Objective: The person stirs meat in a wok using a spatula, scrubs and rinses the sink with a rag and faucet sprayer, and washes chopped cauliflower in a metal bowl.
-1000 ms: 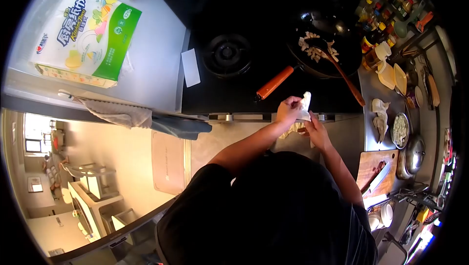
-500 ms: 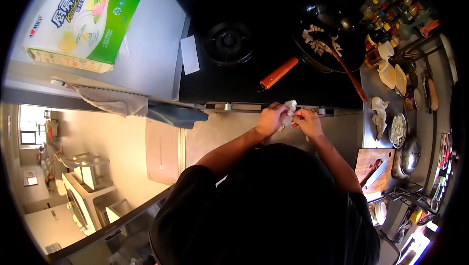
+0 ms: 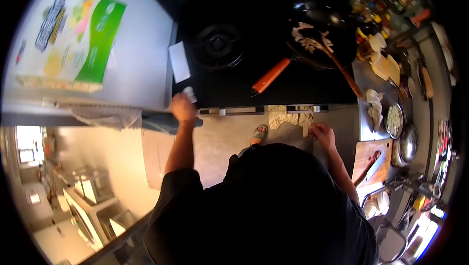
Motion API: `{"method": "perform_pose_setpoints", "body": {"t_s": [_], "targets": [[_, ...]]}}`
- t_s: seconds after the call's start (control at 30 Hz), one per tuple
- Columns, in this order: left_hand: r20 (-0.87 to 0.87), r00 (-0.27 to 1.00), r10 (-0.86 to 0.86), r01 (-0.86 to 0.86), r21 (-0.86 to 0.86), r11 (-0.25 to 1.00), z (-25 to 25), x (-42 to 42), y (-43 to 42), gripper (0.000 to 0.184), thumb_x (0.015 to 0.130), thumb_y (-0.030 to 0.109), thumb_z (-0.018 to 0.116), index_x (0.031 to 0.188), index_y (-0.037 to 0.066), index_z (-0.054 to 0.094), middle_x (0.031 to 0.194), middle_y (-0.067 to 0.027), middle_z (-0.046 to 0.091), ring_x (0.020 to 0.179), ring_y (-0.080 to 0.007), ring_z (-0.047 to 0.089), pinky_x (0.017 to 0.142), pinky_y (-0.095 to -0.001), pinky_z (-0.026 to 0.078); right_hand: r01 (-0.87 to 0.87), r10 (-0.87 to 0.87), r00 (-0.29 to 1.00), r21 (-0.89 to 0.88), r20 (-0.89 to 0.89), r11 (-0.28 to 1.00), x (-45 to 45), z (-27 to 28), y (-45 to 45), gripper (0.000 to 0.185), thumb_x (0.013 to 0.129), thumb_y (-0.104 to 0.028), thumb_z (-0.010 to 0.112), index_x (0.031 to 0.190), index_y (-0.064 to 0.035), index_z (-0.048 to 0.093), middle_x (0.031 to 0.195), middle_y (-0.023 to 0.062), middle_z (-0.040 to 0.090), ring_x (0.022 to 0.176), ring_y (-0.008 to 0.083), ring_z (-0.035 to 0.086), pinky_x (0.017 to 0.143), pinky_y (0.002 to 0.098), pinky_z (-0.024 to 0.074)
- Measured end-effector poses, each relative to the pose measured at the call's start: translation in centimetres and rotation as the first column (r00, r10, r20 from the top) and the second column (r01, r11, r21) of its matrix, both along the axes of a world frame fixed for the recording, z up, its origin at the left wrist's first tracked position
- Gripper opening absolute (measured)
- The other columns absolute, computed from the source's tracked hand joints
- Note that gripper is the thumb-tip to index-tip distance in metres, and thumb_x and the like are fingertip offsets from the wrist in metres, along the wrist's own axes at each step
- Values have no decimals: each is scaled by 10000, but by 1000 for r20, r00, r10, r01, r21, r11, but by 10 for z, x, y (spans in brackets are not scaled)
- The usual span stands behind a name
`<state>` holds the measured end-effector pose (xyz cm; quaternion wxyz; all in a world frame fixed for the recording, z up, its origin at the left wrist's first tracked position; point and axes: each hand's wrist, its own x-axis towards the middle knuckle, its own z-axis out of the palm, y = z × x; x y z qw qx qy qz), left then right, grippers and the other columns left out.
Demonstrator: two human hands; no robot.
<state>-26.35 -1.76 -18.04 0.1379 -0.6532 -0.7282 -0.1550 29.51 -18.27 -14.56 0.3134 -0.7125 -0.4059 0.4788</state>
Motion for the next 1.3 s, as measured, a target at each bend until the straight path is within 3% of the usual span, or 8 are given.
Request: {"method": "perform_pose_setpoints", "body": {"t_s": [0.13, 0.23, 0.4, 0.67, 0.83, 0.93, 1.13, 1.3], "targets": [[-184, 981, -59, 59, -7, 998, 1, -77, 11, 186, 791, 78, 670, 972, 49, 701, 1026, -147, 680, 969, -347, 667, 865, -459, 537, 203, -205, 978, -53, -41, 978, 8, -14, -42, 218, 969, -219, 677, 955, -10, 739, 747, 44, 704, 680, 148, 693, 631, 304, 536], [-143, 979, 147, -190, -373, 908, -8, -84, 33, 238, 841, 110, 726, 1062, 48, 664, 1118, -170, 693, 1071, -343, 689, 930, -428, 550, 225, -223, 974, -96, 32, 970, 3, -23, -67, 210, 935, -184, 636, 933, 3, 732, 796, 89, 734, 692, 153, 724, 622, 307, 567], [-4, 999, -32, 32, -44, 999, -25, -89, 66, 221, 961, 99, 567, 1122, 0, 681, 1093, -210, 711, 1024, -384, 688, 900, -463, 540, 240, -253, 967, -213, -34, 947, -11, -26, -84, 270, 974, -265, 646, 1005, -16, 746, 861, 71, 756, 784, 163, 757, 690, 322, 600], [22, 990, 138, -131, -199, 971, -10, -63, 73, 330, 949, 103, 560, 1252, 12, 654, 1173, -272, 661, 1095, -441, 637, 950, -516, 501, 177, -135, 943, -117, 305, 977, -5, -42, -95, 307, 931, -340, 639, 1034, -81, 767, 892, 141, 769, 788, 244, 771, 779, 387, 604], [76, 997, 34, -49, 205, 978, -28, -45, 38, 441, 938, 141, 604, 1363, 37, 550, 1255, -234, 588, 1133, -444, 585, 932, -557, 490, 291, -246, 873, -46, 420, 956, -8, -58, -128, 298, 923, -340, 637, 1033, -101, 777, 859, 148, 761, 788, 270, 767, 784, 394, 598], [44, 995, 88, -92, 88, 992, 5, -3, 12, 399, 931, 140, 624, 1315, 56, 554, 1290, -222, 564, 1134, -422, 575, 909, -549, 494, 305, -247, 894, -104, 374, 947, -13, -65, -153, 317, 928, -351, 640, 1035, -87, 777, 852, 149, 760, 794, 267, 767, 793, 402, 594], [394, 749, -533, 479, 234, 846, -7, 60, -47, 71, 986, 73, 610, 1002, 24, 658, 968, -168, 670, 870, -405, 615, 774, -502, 515, 263, -206, 938, -184, 278, 947, -10, -52, -187, 360, 954, -376, 629, 1098, -75, 762, 933, 140, 771, 815, 272, 765, 837, 418, 583], [558, 665, -497, 745, -449, 493, -79, 108, -97, 83, 947, 128, 666, 966, 66, 717, 902, -143, 690, 833, -345, 656, 745, -429, 538, 154, -129, 985, -241, 116, 958, 16, -28, -240, 428, 969, -431, 628, 1215, -97, 736, 1084, 153, 762, 984, 307, 739, 903, 425, 558]]}}
